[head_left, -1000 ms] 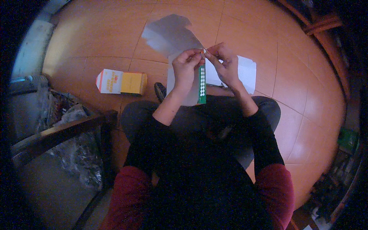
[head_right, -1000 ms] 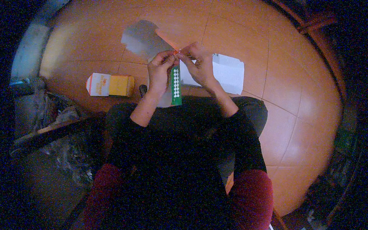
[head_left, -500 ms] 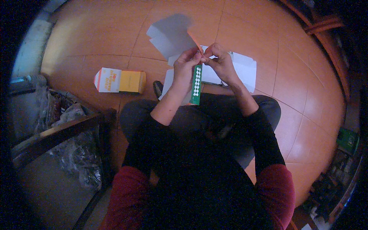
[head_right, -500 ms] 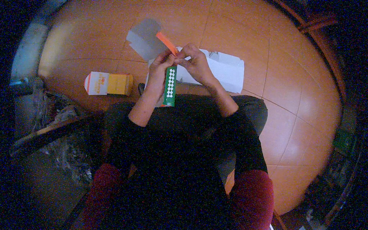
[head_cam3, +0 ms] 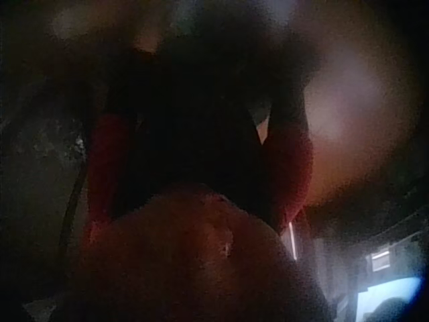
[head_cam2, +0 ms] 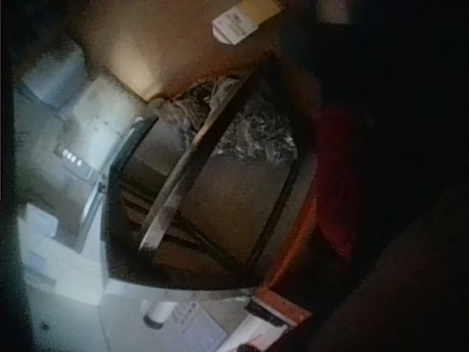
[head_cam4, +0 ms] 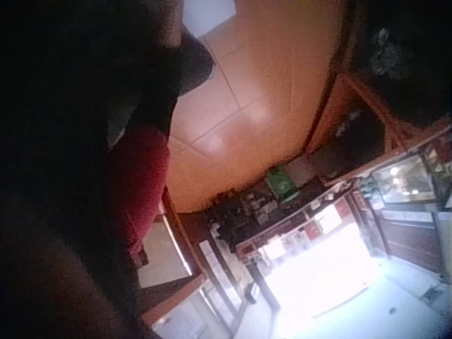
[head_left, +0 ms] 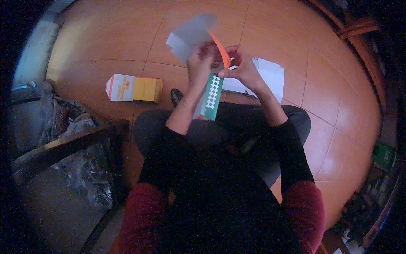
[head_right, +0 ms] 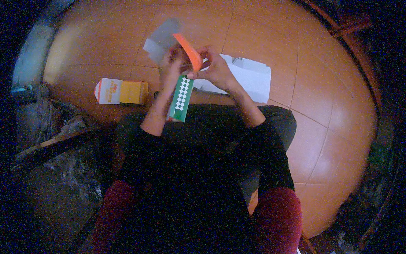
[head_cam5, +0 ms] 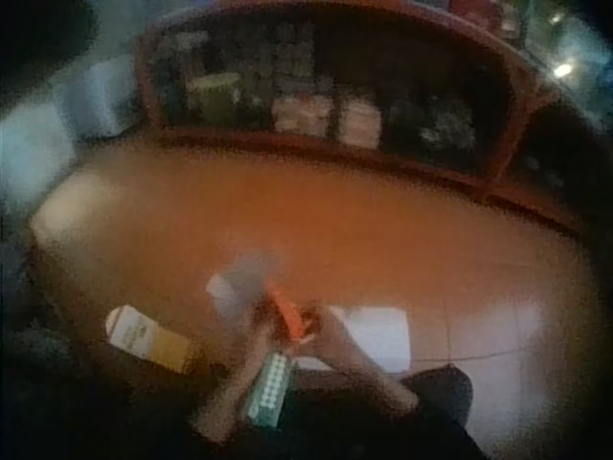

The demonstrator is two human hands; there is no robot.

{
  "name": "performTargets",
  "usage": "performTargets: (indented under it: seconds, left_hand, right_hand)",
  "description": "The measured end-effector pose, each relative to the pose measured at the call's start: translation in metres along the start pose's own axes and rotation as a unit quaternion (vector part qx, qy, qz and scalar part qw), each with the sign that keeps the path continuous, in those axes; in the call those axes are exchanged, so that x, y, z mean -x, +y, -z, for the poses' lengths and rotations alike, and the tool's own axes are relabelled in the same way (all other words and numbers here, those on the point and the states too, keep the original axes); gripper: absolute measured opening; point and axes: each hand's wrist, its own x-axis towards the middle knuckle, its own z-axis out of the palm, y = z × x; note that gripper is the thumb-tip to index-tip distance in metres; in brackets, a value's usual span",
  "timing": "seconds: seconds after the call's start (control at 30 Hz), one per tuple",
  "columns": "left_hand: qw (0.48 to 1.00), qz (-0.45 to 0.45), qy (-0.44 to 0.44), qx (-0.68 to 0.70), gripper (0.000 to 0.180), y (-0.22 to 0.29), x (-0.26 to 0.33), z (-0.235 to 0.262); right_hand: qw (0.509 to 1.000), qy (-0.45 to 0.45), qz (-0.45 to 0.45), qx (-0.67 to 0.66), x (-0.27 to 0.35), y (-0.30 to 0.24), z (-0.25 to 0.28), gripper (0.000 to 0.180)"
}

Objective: The person sits on the floor and assembles small paper boxes from flat sheets. They fold the sheets into box shapes and place them on top of a stack of completed boxes.

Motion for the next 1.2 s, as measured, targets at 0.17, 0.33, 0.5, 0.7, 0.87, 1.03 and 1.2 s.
performTargets:
  seconds: [0.17,0.33,0.5,0.7,0.87,1.03,1.2]
  left_hand:
    - [0.993,-0.057,0.065,-0.074,0.03,0.02,-0.016,0.022]
    - [0.999,-0.017,0.04,-0.024,0.013,0.006,-0.012,0.019]
    - [0.996,0.027,0.056,-0.058,0.008,0.011,-0.003,0.013]
    - [0.999,-0.013,0.028,-0.027,0.01,-0.029,0.013,-0.001]
    - [0.999,-0.006,0.008,0.049,0.009,-0.021,0.013,-0.004]
    - [0.999,0.003,0.005,0.039,0.01,-0.023,0.013,-0.004]
    - [0.993,0.071,-0.02,0.087,0.011,-0.026,0.011,0.0]
  right_hand:
    - [0.902,0.09,0.101,0.411,0.007,-0.001,0.0,0.061]
    - [0.825,0.147,0.247,0.486,0.01,-0.017,-0.022,0.052]
    - [0.884,0.196,0.242,0.35,0.012,0.0,-0.009,0.033]
    - [0.866,0.237,0.258,0.358,0.012,-0.005,-0.01,0.019]
    - [0.892,0.213,0.255,0.308,0.012,-0.02,-0.005,0.012]
    - [0.947,0.193,0.185,0.179,0.01,-0.02,-0.003,0.009]
    - [0.942,0.163,0.185,0.228,0.008,-0.018,0.001,0.009]
